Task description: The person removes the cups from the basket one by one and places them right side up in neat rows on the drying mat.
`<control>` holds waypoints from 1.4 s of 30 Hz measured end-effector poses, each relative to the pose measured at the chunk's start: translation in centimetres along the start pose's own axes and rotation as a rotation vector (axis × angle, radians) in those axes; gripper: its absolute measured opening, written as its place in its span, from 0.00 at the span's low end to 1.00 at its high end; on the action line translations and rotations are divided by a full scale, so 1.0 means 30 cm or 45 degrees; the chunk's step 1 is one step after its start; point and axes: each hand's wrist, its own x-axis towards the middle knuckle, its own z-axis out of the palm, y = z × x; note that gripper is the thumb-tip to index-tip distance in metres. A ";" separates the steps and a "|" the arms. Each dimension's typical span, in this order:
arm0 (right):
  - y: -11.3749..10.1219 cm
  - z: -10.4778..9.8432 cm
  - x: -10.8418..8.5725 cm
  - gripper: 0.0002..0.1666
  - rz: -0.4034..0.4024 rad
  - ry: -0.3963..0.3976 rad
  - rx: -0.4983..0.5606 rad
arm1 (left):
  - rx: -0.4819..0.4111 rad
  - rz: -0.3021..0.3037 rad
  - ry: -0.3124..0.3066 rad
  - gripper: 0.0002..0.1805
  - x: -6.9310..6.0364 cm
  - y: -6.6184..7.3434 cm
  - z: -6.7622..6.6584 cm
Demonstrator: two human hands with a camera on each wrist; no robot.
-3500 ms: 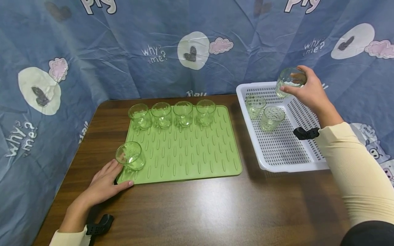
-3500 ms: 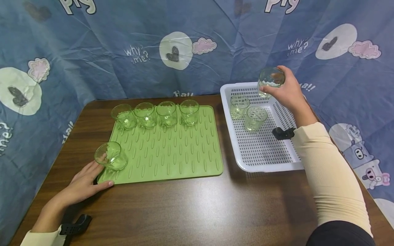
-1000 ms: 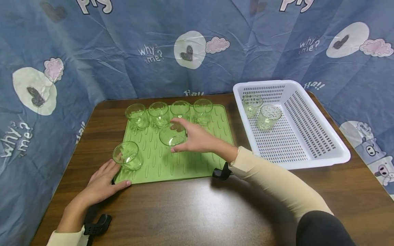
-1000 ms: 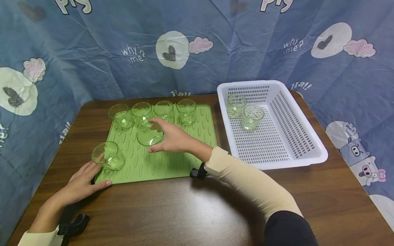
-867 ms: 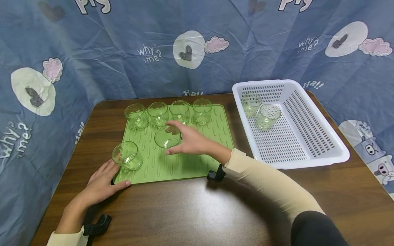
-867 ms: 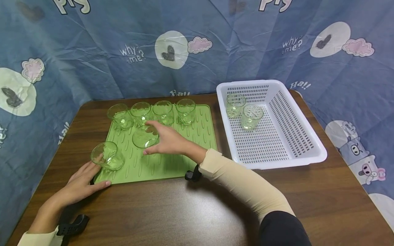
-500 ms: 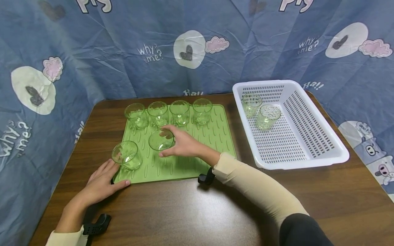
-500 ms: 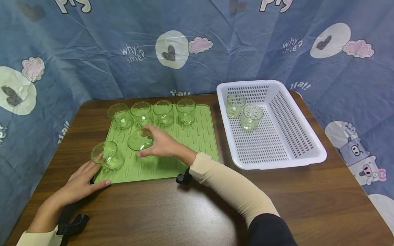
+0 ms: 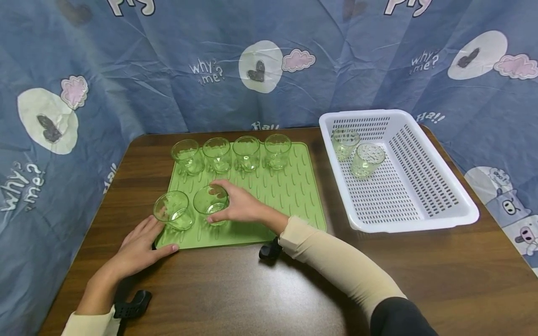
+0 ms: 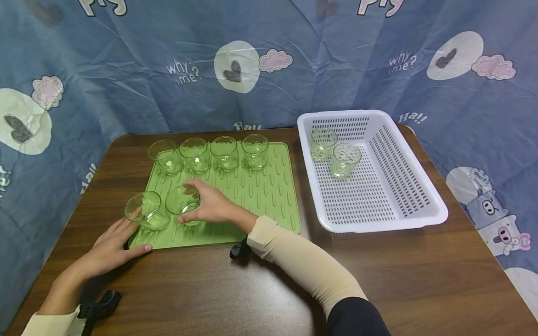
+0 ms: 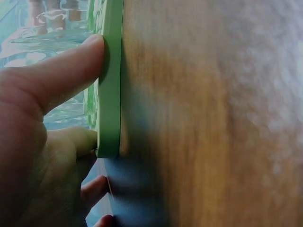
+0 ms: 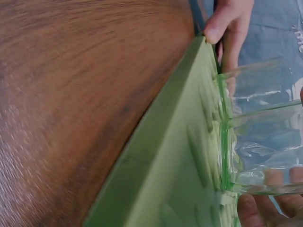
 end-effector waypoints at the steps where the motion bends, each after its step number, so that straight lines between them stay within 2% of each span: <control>1: 0.002 0.004 -0.001 0.58 0.002 -0.006 -0.005 | 0.000 -0.001 -0.002 0.51 0.000 0.000 0.000; 9: 0.001 0.014 -0.006 0.59 0.042 0.001 -0.050 | -0.008 -0.012 -0.011 0.51 -0.002 0.002 0.000; 27: 0.000 0.017 -0.002 0.58 0.049 -0.022 -0.019 | -0.002 -0.021 -0.015 0.50 -0.001 0.005 -0.001; 42: -0.007 0.014 -0.010 0.68 0.053 -0.009 -0.050 | -0.002 -0.026 -0.025 0.50 0.002 -0.003 -0.001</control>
